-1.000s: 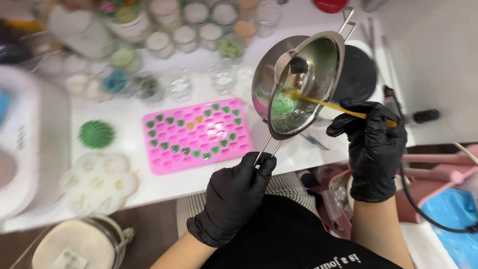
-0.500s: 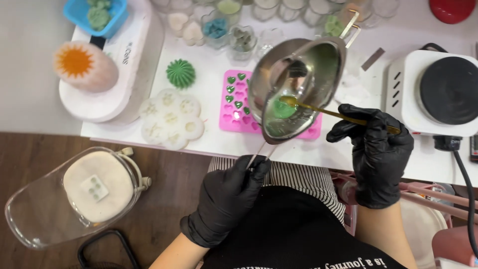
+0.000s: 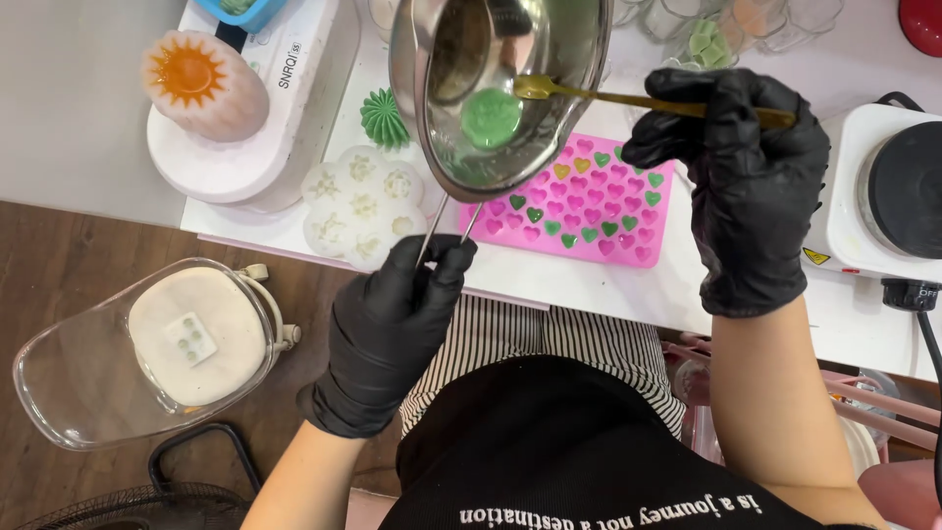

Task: Pouring melted green wax into heart-shaped silicone molds using a small metal pot and a spoon.

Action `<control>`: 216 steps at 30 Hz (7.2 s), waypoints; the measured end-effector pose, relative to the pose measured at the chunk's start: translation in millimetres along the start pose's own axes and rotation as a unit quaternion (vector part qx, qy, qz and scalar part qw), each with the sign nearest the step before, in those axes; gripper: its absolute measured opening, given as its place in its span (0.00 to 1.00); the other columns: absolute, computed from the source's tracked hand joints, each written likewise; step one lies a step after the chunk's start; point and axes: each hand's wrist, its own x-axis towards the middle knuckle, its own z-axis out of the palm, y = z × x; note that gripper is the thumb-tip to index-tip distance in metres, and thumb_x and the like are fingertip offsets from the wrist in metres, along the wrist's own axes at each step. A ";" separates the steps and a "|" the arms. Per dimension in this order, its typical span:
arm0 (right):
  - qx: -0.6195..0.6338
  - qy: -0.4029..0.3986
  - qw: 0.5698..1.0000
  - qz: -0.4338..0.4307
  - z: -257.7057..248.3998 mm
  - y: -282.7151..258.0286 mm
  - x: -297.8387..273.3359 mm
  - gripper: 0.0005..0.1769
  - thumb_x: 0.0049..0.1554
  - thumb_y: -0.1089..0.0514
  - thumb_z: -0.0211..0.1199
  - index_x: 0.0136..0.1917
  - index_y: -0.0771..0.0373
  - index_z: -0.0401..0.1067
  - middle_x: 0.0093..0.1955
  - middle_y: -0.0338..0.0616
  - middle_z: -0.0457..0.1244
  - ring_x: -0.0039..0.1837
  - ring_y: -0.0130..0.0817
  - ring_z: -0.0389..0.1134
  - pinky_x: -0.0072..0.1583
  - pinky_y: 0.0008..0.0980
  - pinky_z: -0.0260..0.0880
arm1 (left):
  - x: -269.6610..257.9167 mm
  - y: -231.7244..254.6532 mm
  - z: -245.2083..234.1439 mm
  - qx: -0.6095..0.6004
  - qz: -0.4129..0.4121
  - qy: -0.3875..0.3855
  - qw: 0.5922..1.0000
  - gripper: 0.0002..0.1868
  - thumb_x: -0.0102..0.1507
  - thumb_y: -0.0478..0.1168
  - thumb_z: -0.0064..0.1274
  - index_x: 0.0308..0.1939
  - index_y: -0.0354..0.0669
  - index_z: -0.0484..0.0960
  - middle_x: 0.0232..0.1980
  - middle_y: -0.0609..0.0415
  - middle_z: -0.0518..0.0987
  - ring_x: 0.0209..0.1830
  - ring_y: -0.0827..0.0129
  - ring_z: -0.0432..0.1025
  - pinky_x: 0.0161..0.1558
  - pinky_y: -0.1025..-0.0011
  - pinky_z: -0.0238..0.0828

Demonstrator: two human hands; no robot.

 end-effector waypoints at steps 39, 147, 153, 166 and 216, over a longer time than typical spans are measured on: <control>0.057 0.098 0.993 -0.021 -27.4 -11.5 -26.6 0.11 0.74 0.61 0.62 0.64 0.72 0.72 0.60 0.57 0.69 0.56 0.44 0.74 0.60 0.44 0.75 | 27.9 22.2 4.3 -0.149 -0.071 -0.019 0.986 0.07 0.69 0.35 0.59 0.50 0.38 0.82 0.41 0.54 0.87 0.34 0.79 0.81 0.36 0.79 0.75; -0.097 0.160 0.971 -0.147 -46.3 -35.6 -25.5 0.11 0.75 0.55 0.63 0.60 0.66 0.69 0.59 0.55 0.69 0.47 0.46 0.74 0.48 0.44 0.79 | 64.9 17.8 23.8 -0.033 0.069 -0.003 0.997 0.09 0.66 0.36 0.64 0.47 0.42 0.80 0.39 0.55 0.86 0.25 0.69 0.80 0.26 0.74 0.70; -0.172 0.127 0.972 -0.100 -57.1 -28.4 -34.6 0.04 0.78 0.63 0.62 0.62 0.66 0.71 0.58 0.59 0.70 0.53 0.49 0.75 0.55 0.44 0.76 | 59.9 11.3 29.1 -0.001 0.066 -0.002 0.998 0.07 0.65 0.36 0.65 0.46 0.46 0.83 0.35 0.57 0.85 0.23 0.67 0.78 0.25 0.72 0.69; -0.059 0.197 0.971 -0.119 -65.9 21.8 -50.5 0.06 0.78 0.58 0.60 0.66 0.59 0.69 0.60 0.58 0.69 0.54 0.49 0.74 0.54 0.46 0.78 | 47.7 -5.5 37.6 0.051 0.075 -0.023 0.996 0.09 0.64 0.39 0.63 0.47 0.46 0.84 0.29 0.54 0.83 0.22 0.64 0.77 0.24 0.69 0.69; 0.047 0.285 0.949 0.122 -40.0 46.7 -59.1 0.21 0.72 0.50 0.60 0.63 0.73 0.72 0.47 0.56 0.69 0.47 0.45 0.74 0.51 0.40 0.77 | 25.9 -0.5 59.0 0.082 0.074 0.002 0.994 0.11 0.64 0.40 0.65 0.47 0.43 0.82 0.25 0.53 0.80 0.17 0.59 0.72 0.21 0.64 0.64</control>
